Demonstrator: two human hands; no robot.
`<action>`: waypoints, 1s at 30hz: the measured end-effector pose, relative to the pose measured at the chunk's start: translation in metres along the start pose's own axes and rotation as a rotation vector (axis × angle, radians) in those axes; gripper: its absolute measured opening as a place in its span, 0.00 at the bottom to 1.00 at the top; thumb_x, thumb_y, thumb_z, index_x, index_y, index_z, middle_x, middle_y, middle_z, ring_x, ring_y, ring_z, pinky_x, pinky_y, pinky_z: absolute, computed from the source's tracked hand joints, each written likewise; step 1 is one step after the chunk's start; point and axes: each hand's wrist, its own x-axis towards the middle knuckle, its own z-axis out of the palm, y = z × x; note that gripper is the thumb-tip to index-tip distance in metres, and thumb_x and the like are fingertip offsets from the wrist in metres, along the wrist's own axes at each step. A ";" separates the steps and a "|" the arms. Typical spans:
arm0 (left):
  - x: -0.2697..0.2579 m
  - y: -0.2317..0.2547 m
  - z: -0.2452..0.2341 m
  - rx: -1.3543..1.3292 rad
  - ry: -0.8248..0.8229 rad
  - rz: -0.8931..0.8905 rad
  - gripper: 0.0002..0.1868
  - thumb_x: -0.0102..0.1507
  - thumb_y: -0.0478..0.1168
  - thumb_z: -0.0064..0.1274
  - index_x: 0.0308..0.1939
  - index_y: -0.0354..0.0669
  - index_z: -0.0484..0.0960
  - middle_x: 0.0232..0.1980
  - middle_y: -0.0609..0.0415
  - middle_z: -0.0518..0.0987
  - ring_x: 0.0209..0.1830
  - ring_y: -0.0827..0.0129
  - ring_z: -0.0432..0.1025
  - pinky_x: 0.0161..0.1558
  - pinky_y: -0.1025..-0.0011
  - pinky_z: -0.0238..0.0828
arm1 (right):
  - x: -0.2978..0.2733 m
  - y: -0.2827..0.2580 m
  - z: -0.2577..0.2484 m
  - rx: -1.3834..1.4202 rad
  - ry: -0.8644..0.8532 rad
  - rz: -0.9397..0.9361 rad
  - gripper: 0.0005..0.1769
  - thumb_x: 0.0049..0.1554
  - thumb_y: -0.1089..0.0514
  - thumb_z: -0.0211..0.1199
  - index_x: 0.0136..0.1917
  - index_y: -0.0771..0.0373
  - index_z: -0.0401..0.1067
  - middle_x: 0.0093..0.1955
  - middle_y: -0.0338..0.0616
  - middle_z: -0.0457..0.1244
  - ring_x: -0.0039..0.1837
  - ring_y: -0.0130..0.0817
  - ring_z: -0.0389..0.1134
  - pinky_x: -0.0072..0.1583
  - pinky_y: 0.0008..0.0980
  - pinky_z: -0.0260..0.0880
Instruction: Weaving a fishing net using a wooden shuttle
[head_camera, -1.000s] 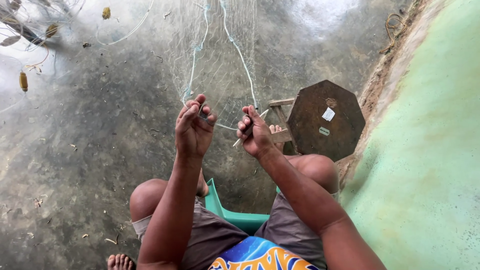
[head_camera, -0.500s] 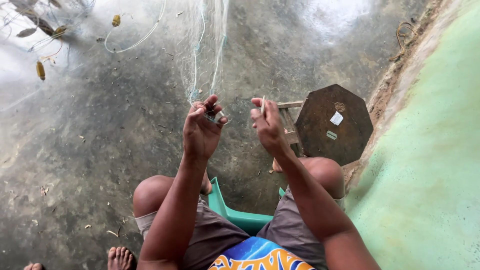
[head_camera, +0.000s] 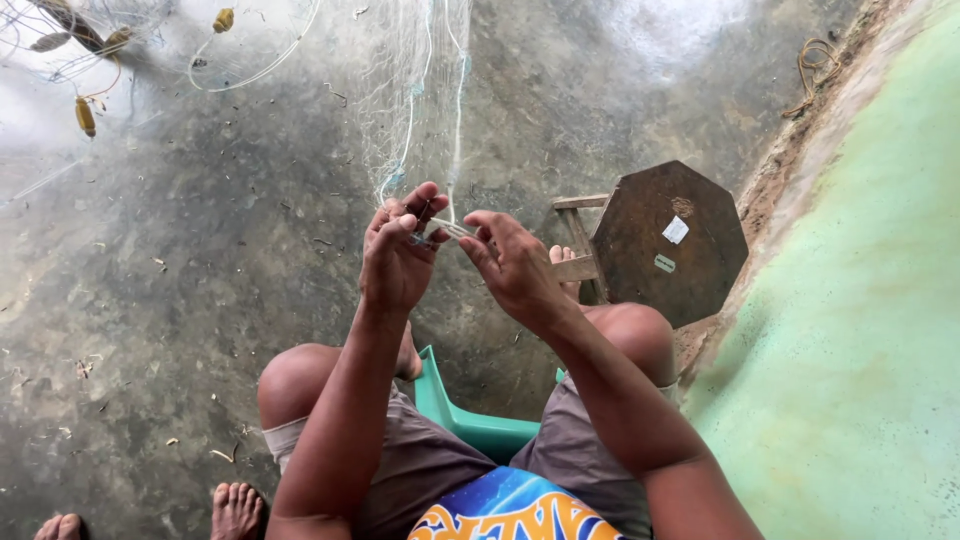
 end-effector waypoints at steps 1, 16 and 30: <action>-0.001 0.002 0.003 0.009 0.007 0.002 0.08 0.65 0.35 0.53 0.36 0.50 0.70 0.65 0.45 0.81 0.64 0.58 0.77 0.50 0.66 0.81 | 0.000 -0.001 0.001 0.074 0.030 0.030 0.21 0.68 0.31 0.54 0.69 0.36 0.67 0.57 0.26 0.69 0.59 0.38 0.72 0.68 0.83 0.49; -0.003 0.003 0.016 0.104 0.003 0.053 0.09 0.68 0.38 0.54 0.38 0.46 0.68 0.66 0.38 0.79 0.61 0.53 0.79 0.45 0.67 0.83 | 0.009 -0.035 0.003 0.455 0.357 -0.263 0.09 0.62 0.52 0.71 0.51 0.57 0.77 0.42 0.43 0.66 0.42 0.36 0.72 0.43 0.33 0.73; 0.004 -0.016 -0.007 0.053 -0.026 0.058 0.09 0.68 0.38 0.54 0.40 0.47 0.67 0.59 0.42 0.80 0.54 0.53 0.79 0.46 0.65 0.80 | 0.015 -0.044 0.020 0.869 0.371 -0.335 0.07 0.60 0.60 0.71 0.48 0.63 0.75 0.38 0.42 0.67 0.40 0.26 0.70 0.44 0.26 0.73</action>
